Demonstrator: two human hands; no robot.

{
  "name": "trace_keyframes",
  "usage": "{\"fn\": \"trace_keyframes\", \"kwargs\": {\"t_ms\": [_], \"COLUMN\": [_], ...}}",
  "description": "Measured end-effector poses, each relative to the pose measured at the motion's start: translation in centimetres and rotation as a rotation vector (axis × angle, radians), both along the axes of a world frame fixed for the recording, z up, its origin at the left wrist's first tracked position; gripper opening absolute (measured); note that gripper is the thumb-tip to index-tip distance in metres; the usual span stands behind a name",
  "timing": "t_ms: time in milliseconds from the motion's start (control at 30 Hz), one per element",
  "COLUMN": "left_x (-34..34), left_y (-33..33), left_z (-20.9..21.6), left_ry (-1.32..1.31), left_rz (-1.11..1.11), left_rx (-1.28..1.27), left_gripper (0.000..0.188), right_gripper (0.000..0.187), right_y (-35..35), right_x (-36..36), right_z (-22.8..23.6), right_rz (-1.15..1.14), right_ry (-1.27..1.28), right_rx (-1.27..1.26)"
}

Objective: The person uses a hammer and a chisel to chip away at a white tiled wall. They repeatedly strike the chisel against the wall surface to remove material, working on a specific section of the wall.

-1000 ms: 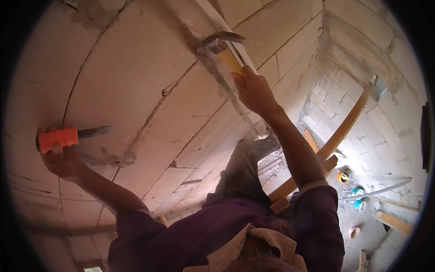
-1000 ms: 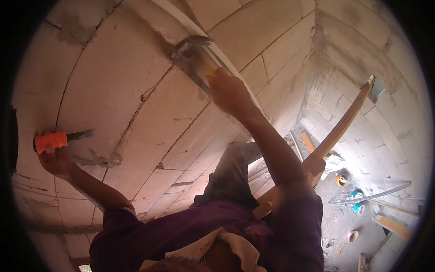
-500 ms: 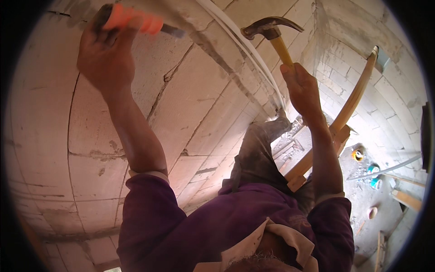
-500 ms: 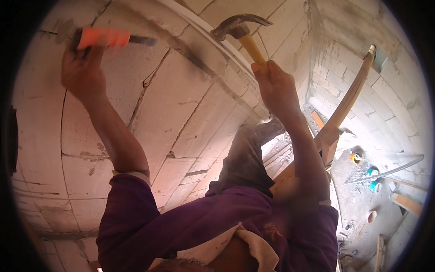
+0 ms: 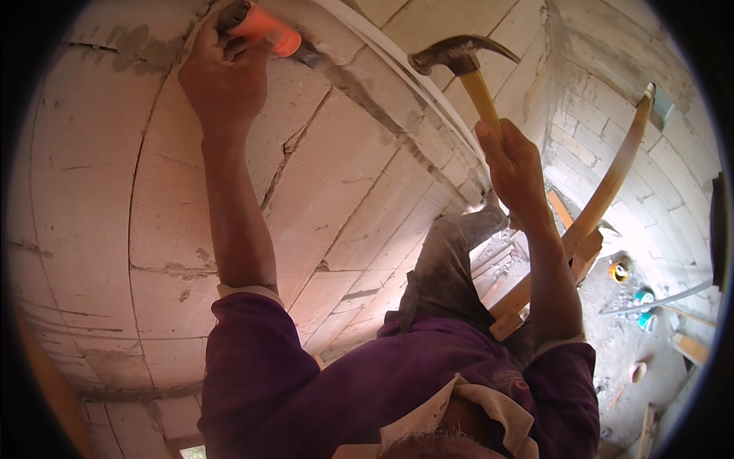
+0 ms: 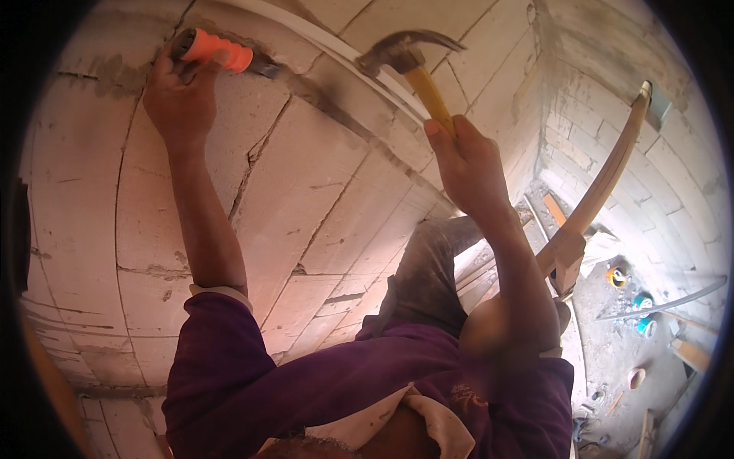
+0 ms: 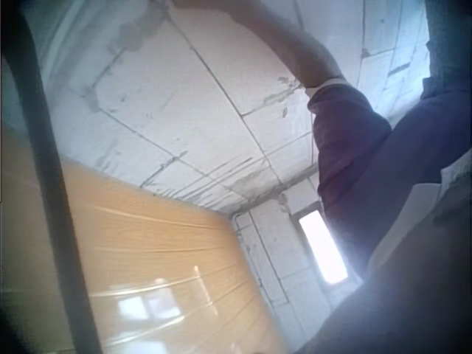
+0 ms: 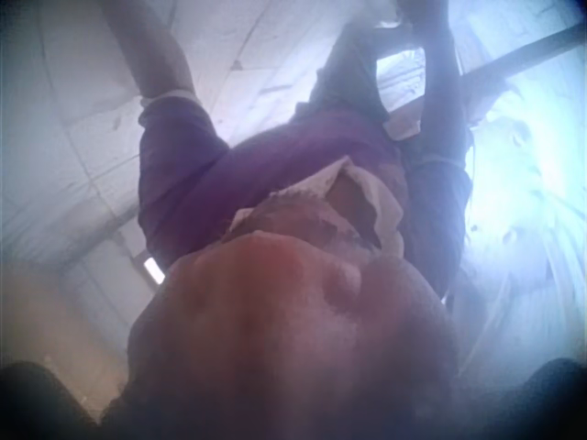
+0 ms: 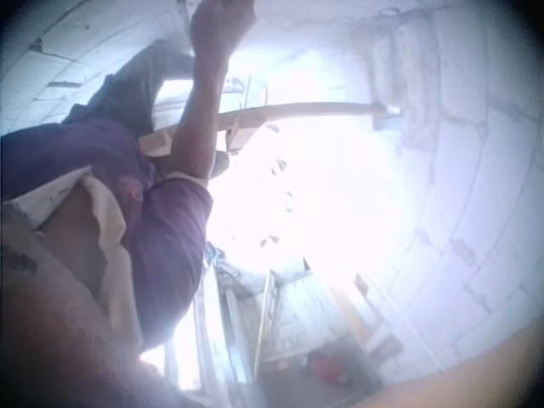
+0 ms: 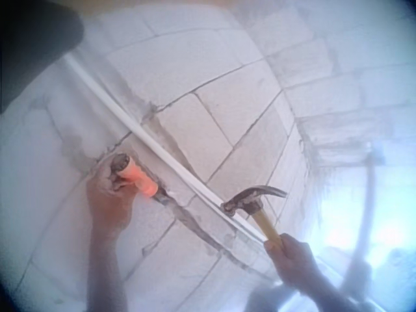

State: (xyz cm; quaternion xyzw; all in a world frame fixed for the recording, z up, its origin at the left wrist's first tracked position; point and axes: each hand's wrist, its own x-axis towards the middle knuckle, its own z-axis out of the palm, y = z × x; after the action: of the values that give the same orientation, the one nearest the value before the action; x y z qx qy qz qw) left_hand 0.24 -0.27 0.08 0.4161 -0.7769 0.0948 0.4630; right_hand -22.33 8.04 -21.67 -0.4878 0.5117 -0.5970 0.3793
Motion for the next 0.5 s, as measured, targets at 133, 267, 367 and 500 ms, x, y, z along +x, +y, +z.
{"fn": "trace_keyframes", "kwargs": {"t_ms": [133,267,367,500], "left_x": [0.5,0.0,-0.2,0.1], "left_y": [-0.4,0.0,0.2,0.6], "left_z": [-0.5,-1.4,-1.5,-1.1], "left_ry": [0.029,0.029,0.03,-0.104], "left_rz": [-0.058,-0.089,-0.061,0.167], "left_rx": [-0.027,-0.083,-0.076,-0.093], "left_gripper": [0.041,0.039,0.039,0.041], "right_gripper": [0.037,0.035,0.034,0.032], "right_y": [-0.5,-1.6,-0.7,-0.7], "right_x": [0.3,1.9,1.4,0.2], "right_z": [5.5,11.7,14.5,16.8], "right_rz": [-0.052,-0.199,-0.046,0.051], "right_ry": [0.058,0.015,0.194,0.586], "right_rx": [-0.21,-0.658,-0.538,-0.31]}}
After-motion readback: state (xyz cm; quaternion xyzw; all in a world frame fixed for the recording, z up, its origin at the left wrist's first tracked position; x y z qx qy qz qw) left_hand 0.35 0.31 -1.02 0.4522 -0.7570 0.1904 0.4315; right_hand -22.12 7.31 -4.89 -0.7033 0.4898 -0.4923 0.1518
